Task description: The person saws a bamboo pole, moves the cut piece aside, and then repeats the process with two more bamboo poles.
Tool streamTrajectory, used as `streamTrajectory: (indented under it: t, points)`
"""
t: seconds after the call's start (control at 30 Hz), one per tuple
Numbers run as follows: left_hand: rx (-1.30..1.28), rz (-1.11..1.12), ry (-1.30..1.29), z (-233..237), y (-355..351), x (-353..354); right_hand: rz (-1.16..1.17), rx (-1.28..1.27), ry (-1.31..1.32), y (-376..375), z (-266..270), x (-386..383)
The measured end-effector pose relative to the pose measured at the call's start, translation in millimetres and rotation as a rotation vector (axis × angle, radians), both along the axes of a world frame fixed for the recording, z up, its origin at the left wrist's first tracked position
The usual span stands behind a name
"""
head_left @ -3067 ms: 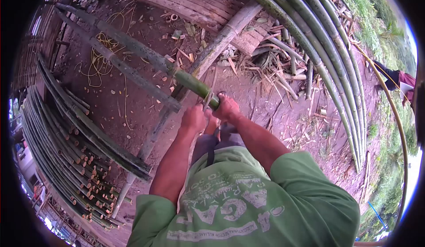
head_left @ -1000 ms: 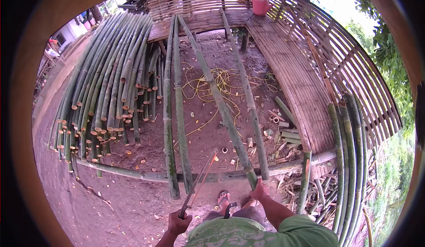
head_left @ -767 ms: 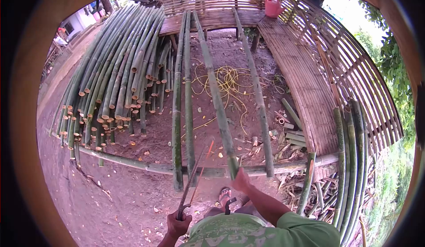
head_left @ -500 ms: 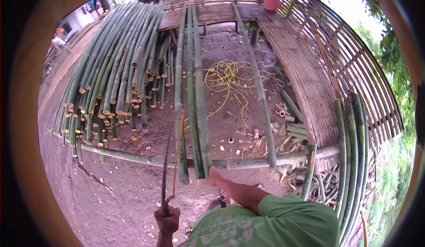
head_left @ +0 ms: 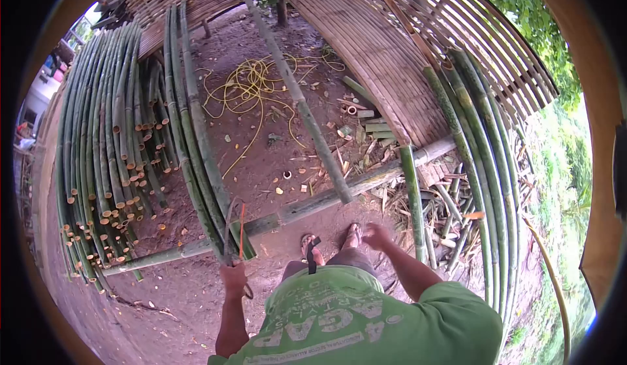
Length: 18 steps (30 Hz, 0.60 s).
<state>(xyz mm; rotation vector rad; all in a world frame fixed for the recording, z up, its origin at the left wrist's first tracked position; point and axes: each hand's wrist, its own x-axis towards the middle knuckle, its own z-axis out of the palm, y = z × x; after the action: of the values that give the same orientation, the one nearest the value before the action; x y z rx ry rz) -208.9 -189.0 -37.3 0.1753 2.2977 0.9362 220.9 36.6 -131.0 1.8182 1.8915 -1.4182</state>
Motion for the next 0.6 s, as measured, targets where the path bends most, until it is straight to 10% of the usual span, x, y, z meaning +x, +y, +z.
streamTrajectory:
  t: [0.13, 0.33, 0.6]
  points:
    - [-0.08, 0.008, 0.073, 52.4, 14.3, -0.2, -0.43, 0.362, -0.638, -10.5, 39.0, 144.4]
    - [-0.172, -0.002, 0.128, 55.0, 35.8, 15.0, -0.422, -0.268, -0.445, -35.3, -40.2, 229.9]
    - [-0.125, -0.076, 0.106, 99.9, 109.5, 94.9, -0.44, -0.125, -0.389, 9.1, -52.1, 204.3]
